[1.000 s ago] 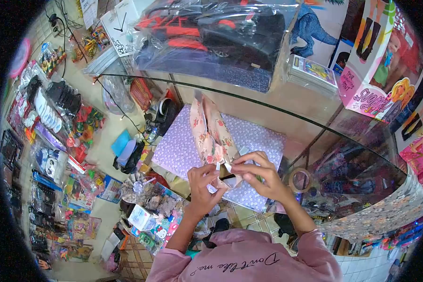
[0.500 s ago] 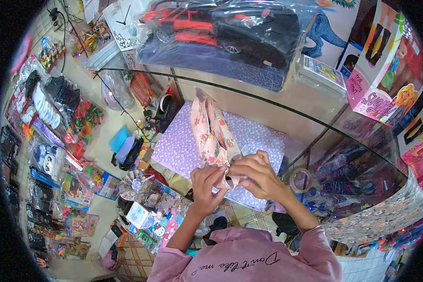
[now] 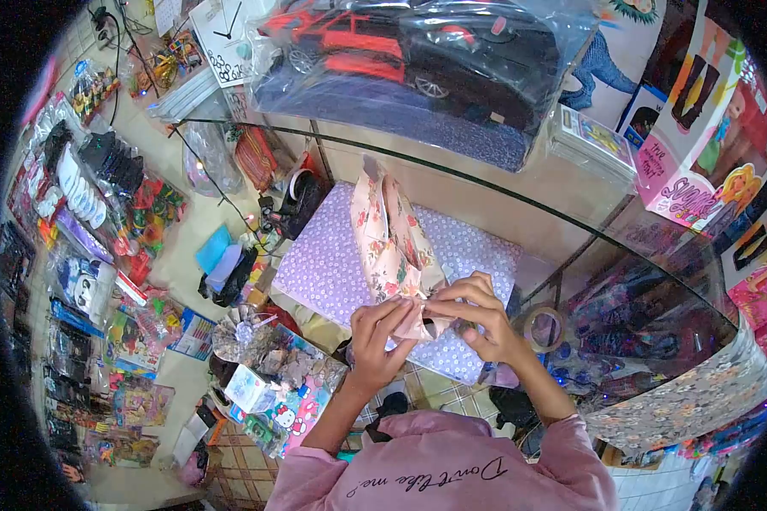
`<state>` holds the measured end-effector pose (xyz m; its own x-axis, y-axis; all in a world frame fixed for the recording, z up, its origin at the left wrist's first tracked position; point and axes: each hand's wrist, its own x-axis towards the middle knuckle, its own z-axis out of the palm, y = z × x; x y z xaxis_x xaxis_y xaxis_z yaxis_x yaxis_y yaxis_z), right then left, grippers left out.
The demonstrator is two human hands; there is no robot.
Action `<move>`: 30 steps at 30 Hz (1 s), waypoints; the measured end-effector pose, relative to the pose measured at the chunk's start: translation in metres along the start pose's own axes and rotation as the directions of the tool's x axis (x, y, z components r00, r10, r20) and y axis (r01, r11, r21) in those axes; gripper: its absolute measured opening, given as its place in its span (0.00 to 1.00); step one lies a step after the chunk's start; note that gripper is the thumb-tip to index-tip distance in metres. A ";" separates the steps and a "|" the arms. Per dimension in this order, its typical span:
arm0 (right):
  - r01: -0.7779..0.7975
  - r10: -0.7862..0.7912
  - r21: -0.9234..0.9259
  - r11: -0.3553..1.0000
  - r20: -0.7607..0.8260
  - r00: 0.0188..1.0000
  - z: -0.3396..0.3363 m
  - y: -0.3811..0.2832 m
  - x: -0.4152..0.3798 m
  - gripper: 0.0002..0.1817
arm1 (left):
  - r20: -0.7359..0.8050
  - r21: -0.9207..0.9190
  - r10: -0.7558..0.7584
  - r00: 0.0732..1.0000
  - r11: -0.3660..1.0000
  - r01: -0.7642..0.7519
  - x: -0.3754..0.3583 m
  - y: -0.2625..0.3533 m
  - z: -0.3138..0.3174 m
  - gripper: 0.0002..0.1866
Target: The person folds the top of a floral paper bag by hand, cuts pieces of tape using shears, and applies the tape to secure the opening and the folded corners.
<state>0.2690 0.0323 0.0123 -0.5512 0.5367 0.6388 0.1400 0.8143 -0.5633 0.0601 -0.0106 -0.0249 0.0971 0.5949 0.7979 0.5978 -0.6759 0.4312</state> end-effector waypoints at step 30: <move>-0.220 0.223 0.108 0.970 -0.019 0.975 -0.010 -0.017 0.003 0.29 | 0.188 -0.014 -0.056 0.981 0.998 0.059 0.014 0.004 -0.013 0.21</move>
<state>0.2732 0.0225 0.0286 -0.4907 0.7090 0.5065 0.1686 0.6476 -0.7431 0.0534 -0.0107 -0.0061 0.2118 0.7029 0.6790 0.5910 -0.6455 0.4838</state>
